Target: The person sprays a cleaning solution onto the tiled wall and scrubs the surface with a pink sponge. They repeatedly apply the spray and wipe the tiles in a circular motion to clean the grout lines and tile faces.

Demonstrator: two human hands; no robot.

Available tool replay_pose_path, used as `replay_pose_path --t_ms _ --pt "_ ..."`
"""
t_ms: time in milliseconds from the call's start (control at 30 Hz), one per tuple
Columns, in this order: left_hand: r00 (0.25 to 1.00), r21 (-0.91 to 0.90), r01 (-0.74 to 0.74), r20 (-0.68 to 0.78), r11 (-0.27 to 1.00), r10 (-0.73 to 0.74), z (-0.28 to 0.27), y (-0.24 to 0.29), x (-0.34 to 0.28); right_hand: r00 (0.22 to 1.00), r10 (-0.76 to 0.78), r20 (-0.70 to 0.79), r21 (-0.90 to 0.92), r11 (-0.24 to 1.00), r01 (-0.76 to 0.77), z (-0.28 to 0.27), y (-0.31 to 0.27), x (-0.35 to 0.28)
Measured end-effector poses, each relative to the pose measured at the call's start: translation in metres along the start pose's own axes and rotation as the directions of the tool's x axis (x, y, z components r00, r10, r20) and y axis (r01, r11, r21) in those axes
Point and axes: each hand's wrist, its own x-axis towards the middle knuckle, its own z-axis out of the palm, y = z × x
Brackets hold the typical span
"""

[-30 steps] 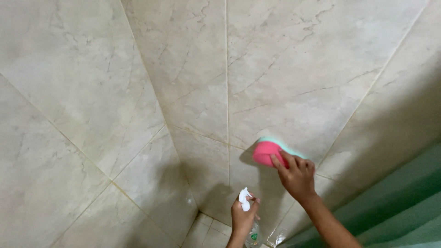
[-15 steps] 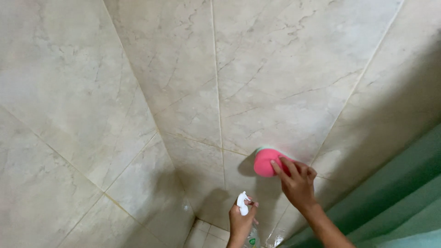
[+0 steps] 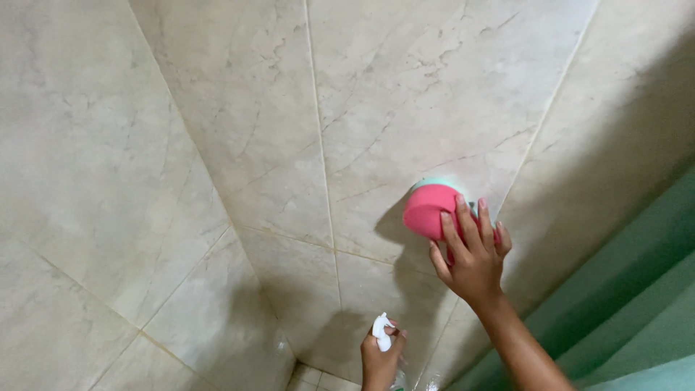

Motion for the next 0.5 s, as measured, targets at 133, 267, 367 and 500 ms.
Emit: replay_pose_path --t_ms 133,267,367,500 --pt "0.995 -0.027 -0.074 -0.071 0.997 0.072 0.001 -0.010 0.011 1.000 -0.013 -0.021 -0.003 1.000 0.013 0.011 0.005 0.001" --pt "0.998 -0.050 0.017 -0.060 0.999 -0.020 -0.003 -0.029 0.023 0.999 -0.017 -0.041 0.059 0.998 0.019 0.023 0.005 -0.003" --pt "1.000 -0.045 -0.020 -0.013 0.999 0.019 -0.011 -0.061 0.038 0.999 -0.008 -0.042 -0.021 1.000 0.007 0.037 0.009 -0.005" --pt "0.998 -0.083 -0.062 -0.011 0.995 0.061 -0.008 -0.076 0.050 0.997 -0.061 -0.054 -0.148 0.988 0.052 0.064 0.014 -0.012"
